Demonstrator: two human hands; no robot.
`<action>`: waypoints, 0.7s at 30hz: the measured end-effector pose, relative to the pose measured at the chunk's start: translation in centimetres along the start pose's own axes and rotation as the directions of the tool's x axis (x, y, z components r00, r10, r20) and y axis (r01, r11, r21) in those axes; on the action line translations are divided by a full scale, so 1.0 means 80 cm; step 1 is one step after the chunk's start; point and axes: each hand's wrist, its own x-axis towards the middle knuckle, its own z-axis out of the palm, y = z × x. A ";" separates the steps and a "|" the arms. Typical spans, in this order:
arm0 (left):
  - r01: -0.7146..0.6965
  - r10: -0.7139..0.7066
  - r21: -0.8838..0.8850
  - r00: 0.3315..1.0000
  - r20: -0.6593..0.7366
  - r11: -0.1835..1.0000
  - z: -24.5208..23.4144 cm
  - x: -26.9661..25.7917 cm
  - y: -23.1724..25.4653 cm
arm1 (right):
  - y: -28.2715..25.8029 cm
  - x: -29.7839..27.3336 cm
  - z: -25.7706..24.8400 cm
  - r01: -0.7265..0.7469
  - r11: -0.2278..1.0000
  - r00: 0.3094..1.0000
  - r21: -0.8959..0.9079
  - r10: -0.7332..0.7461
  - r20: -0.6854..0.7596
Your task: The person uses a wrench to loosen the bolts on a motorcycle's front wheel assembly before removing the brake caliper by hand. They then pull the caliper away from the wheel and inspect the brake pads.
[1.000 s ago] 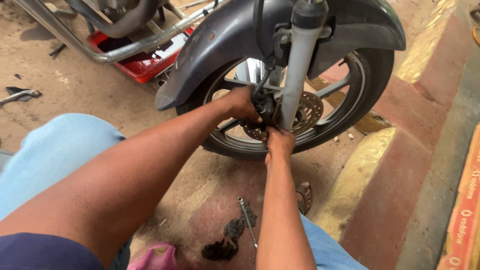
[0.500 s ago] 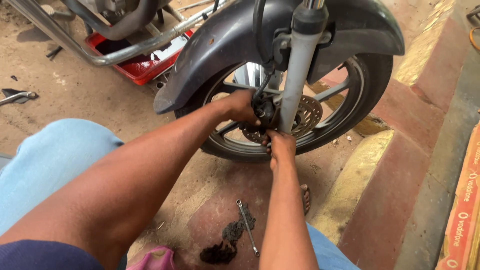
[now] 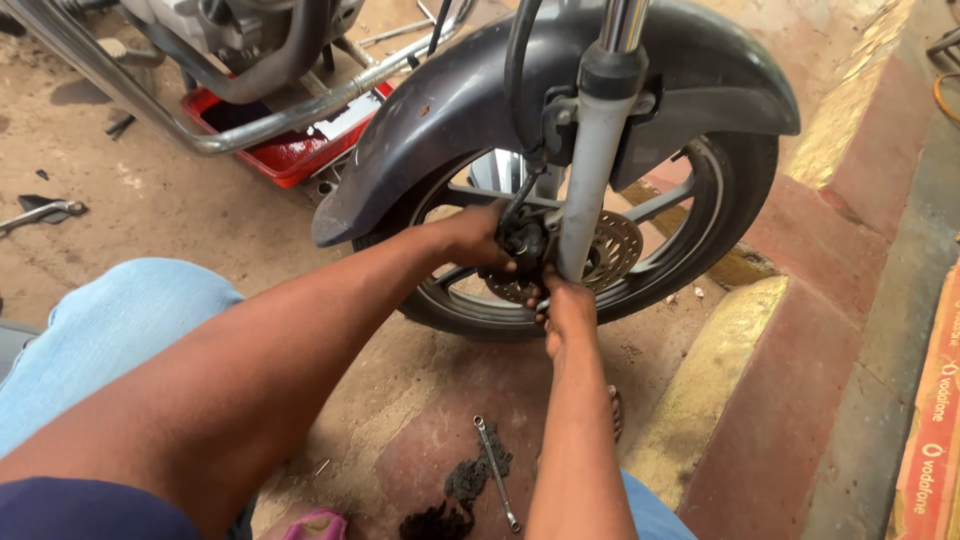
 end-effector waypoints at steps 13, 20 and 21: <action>0.108 -0.154 0.230 0.969 0.194 0.967 -0.025 -0.004 0.061 | 0.027 0.033 -0.006 -0.011 0.996 0.999 0.088 0.008 0.037; 0.168 -0.181 0.128 0.979 0.098 0.977 -0.011 0.005 0.017 | 0.005 0.016 -0.001 -0.089 0.994 0.995 0.058 0.085 0.054; 0.169 -0.181 0.129 0.979 0.093 0.977 -0.006 0.001 0.016 | 0.017 0.020 -0.005 -0.085 0.995 0.995 0.057 0.082 0.059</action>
